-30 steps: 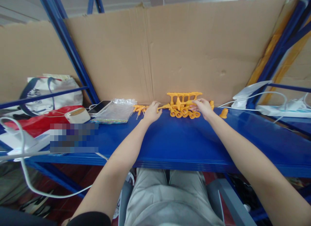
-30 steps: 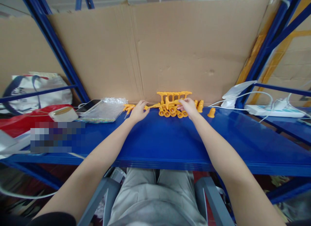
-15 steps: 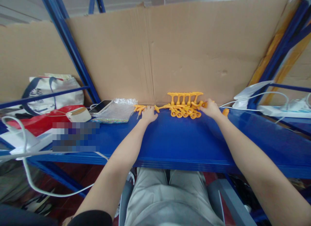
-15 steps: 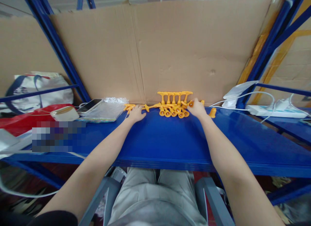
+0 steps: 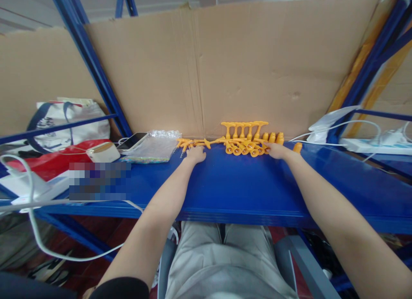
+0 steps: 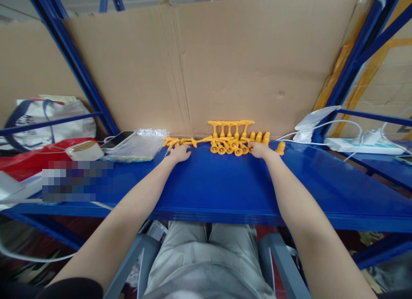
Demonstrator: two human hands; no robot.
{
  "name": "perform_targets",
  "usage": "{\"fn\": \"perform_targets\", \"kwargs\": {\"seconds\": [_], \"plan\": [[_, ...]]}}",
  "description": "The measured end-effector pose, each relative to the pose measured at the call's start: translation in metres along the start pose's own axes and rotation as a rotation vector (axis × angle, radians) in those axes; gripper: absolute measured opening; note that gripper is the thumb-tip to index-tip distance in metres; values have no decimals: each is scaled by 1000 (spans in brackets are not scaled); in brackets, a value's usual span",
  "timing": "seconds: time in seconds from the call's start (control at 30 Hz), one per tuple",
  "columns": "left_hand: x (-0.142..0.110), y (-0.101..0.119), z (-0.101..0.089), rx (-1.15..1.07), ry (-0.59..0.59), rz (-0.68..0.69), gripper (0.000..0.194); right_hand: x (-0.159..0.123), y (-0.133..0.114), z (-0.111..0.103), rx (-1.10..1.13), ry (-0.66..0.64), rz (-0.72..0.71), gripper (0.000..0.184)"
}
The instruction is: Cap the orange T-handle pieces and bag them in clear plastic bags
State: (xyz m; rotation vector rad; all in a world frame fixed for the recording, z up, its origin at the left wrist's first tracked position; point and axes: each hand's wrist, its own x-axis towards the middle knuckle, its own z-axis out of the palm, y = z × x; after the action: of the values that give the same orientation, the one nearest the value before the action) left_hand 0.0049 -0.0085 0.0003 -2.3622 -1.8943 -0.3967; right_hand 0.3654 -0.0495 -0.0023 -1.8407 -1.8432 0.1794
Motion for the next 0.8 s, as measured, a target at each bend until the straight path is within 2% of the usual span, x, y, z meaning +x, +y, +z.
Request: {"fn": "perform_targets", "kwargs": {"seconds": [0.1,0.37,0.57,0.7,0.8], "plan": [[3,-4,4,1,42,6,35,-2,-3,-4,-34,-44,61,51],[15,-16,12,-23,177,56,36,2,2,-13,113,45,65,50],[8,-10,4,-30,106,-12,43,8,8,-15,157,72,69,47],[5,-6,1,-64,107,-34,42,13,16,-9,194,97,29,40],[5,-6,1,-113,148,-44,43,16,27,-7,263,218,10,33]]}}
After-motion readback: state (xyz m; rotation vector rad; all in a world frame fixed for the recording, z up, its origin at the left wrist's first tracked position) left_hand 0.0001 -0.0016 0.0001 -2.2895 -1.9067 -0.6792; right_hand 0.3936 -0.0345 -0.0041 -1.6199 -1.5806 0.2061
